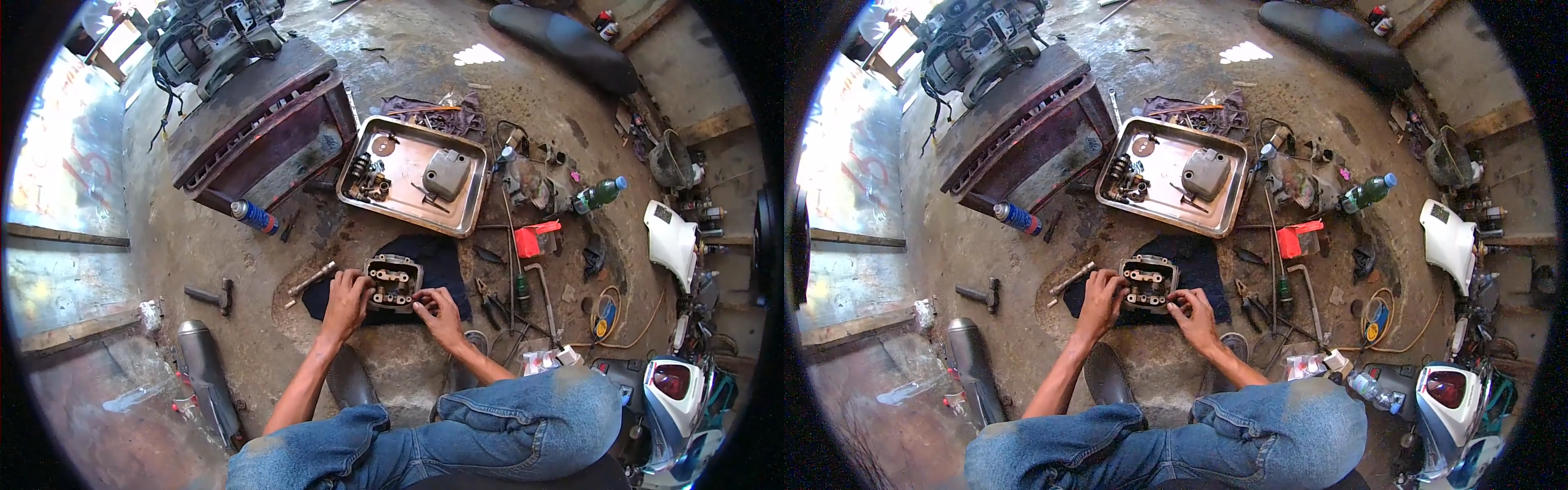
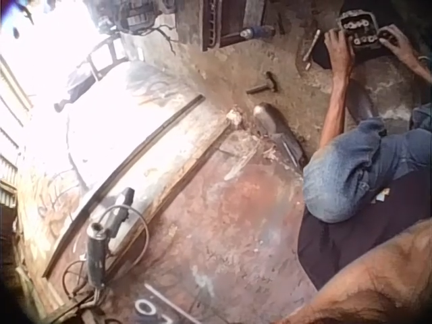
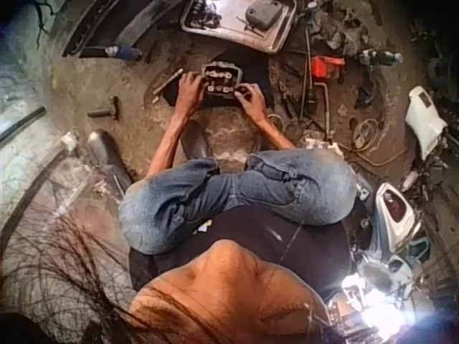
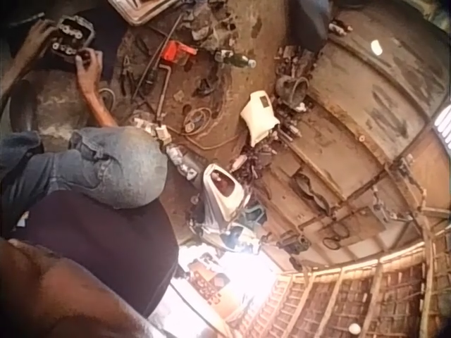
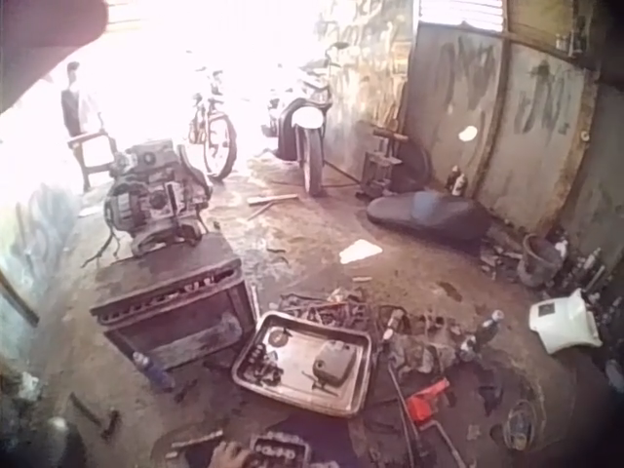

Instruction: Repairing and cleaning a motorcycle engine cylinder head and associated parts.

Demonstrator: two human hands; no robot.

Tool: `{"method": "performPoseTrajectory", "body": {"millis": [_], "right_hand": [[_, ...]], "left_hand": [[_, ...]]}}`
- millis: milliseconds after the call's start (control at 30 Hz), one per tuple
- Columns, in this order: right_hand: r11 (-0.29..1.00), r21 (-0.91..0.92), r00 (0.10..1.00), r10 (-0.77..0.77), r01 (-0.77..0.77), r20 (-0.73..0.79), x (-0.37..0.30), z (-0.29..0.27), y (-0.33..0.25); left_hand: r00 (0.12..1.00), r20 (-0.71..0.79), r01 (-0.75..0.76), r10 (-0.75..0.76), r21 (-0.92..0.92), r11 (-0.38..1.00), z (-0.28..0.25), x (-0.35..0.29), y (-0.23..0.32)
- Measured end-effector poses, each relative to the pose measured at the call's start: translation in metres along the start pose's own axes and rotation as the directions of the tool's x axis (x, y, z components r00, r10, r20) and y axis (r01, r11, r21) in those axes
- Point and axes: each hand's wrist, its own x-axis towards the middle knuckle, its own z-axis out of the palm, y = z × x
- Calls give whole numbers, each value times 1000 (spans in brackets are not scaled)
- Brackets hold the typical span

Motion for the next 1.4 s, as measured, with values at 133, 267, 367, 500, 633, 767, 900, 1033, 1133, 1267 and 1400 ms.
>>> {"method": "performPoseTrajectory", "body": {"millis": [133,267,367,500,633,767,900,1033,1133,1267,1400], "right_hand": [[1000,23,1000,5,-5,-5,-1,-1,0],[1000,0,1000,8,-8,3,-1,-1,-2],[1000,20,1000,7,-8,13,0,0,0],[1000,25,1000,15,-16,26,1,-1,-1],[999,48,999,14,-16,31,2,2,0],[994,98,999,44,-47,27,5,4,5],[995,94,999,42,-44,22,8,6,10],[995,90,999,41,-44,31,9,5,12],[996,70,998,47,-49,38,10,7,10],[998,57,998,30,-33,52,11,4,5],[999,26,999,19,-20,45,11,7,-1]], "left_hand": [[1000,9,27,-28,66,997,4,0,0],[995,-33,92,-91,37,995,9,-3,-2],[984,-82,154,-159,-66,986,14,-4,-2],[952,-105,275,-288,-124,953,14,-5,4],[939,-66,317,-338,-220,923,11,-3,-1],[940,63,338,-335,-288,896,6,9,-1],[939,144,340,-312,-258,904,-4,17,-3],[900,206,427,-384,-244,871,-3,18,2],[912,132,410,-389,-251,877,2,13,-1],[914,80,404,-398,-270,874,5,14,5],[933,6,346,-360,-291,892,8,8,-1]]}}
